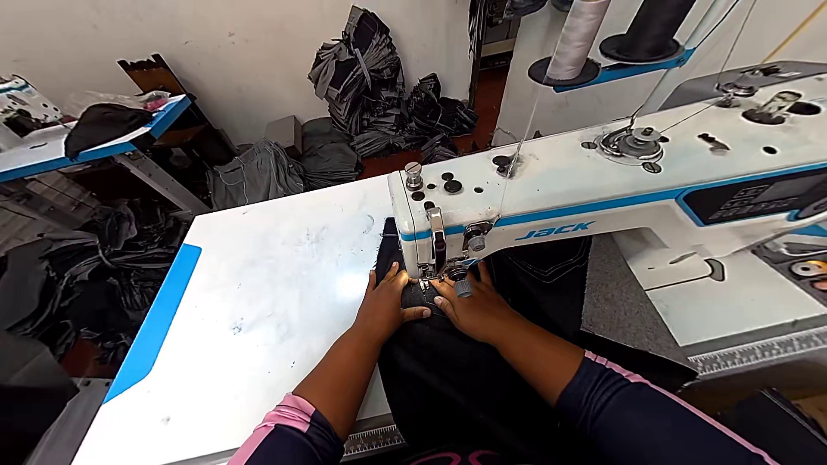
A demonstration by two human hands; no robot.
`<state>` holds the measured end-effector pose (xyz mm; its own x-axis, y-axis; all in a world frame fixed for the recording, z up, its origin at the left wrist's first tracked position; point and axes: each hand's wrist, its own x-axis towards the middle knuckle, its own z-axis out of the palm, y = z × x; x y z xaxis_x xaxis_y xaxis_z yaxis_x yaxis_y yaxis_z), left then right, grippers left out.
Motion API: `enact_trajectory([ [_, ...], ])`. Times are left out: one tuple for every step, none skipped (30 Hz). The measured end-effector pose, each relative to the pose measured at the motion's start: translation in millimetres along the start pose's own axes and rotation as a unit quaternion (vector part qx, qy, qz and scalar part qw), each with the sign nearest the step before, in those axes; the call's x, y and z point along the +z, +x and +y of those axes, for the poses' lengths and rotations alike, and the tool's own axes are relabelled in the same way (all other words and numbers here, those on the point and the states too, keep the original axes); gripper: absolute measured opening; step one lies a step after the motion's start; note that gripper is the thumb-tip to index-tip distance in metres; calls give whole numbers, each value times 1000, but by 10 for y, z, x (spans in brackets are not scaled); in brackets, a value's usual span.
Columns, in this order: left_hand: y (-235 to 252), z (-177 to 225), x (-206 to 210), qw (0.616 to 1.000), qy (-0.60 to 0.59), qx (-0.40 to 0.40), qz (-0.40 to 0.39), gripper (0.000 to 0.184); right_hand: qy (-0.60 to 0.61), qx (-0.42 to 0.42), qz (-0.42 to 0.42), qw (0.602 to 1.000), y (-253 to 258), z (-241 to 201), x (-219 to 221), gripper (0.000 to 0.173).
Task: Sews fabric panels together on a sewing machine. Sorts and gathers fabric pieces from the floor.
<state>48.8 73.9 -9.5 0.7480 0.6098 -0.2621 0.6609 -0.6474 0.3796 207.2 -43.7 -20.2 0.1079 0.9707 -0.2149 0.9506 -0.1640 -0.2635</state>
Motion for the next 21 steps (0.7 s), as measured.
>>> enact_trajectory([
  [38,2,-25,1000,10,-7,-9,74,5,6,-1,1000,29,2,-24,50],
  [72,1,-47,1000,18,-12,-16,79,11,12,0,1000,59,6,-43,49],
  [100,-3,-63,999,22,-16,-20,80,15,13,4,1000,81,11,-58,48],
  [124,-10,-76,999,20,-17,-19,81,21,12,7,1000,96,13,-75,48],
  [143,-16,-90,999,21,-18,-18,81,25,11,10,1000,111,15,-86,47],
  [160,-22,-100,999,24,-18,-17,82,28,11,12,999,126,16,-97,47],
  [178,-35,-100,999,25,-15,-14,82,27,13,12,999,139,16,-105,47],
  [192,-49,-94,1000,22,-11,-9,81,26,16,9,999,150,16,-108,48],
  [201,-63,-86,1000,18,-8,-2,80,27,19,11,999,158,15,-108,48],
  [208,-71,-81,1000,18,-7,3,80,25,21,13,999,169,19,-103,49],
  [204,-68,-82,1000,22,-9,7,79,24,24,9,999,181,20,-101,50],
  [193,-56,-83,999,28,-16,10,78,21,26,8,999,188,20,-98,51],
  [174,-33,-85,999,38,-25,13,77,20,26,6,999,195,23,-95,51],
  [141,3,-85,998,52,-34,16,75,19,26,4,999,201,25,-93,51],
  [85,49,-72,997,62,-37,21,69,19,28,4,999,205,28,-87,52],
  [-14,114,-48,997,64,-25,31,61,18,29,5,999,209,30,-83,52],
  [-169,207,-12,998,55,5,40,53,19,32,2,999,214,31,-84,53],
  [-382,326,41,997,32,54,38,52,22,33,-4,999,221,37,-85,54],
  [-619,449,130,993,8,117,29,55,22,33,-6,999,233,45,-82,55],
  [-830,549,255,982,-9,189,8,57,21,32,-10,999,248,50,-85,56],
  [-971,584,424,965,-5,261,3,55,20,34,-15,999,260,50,-103,57],
])
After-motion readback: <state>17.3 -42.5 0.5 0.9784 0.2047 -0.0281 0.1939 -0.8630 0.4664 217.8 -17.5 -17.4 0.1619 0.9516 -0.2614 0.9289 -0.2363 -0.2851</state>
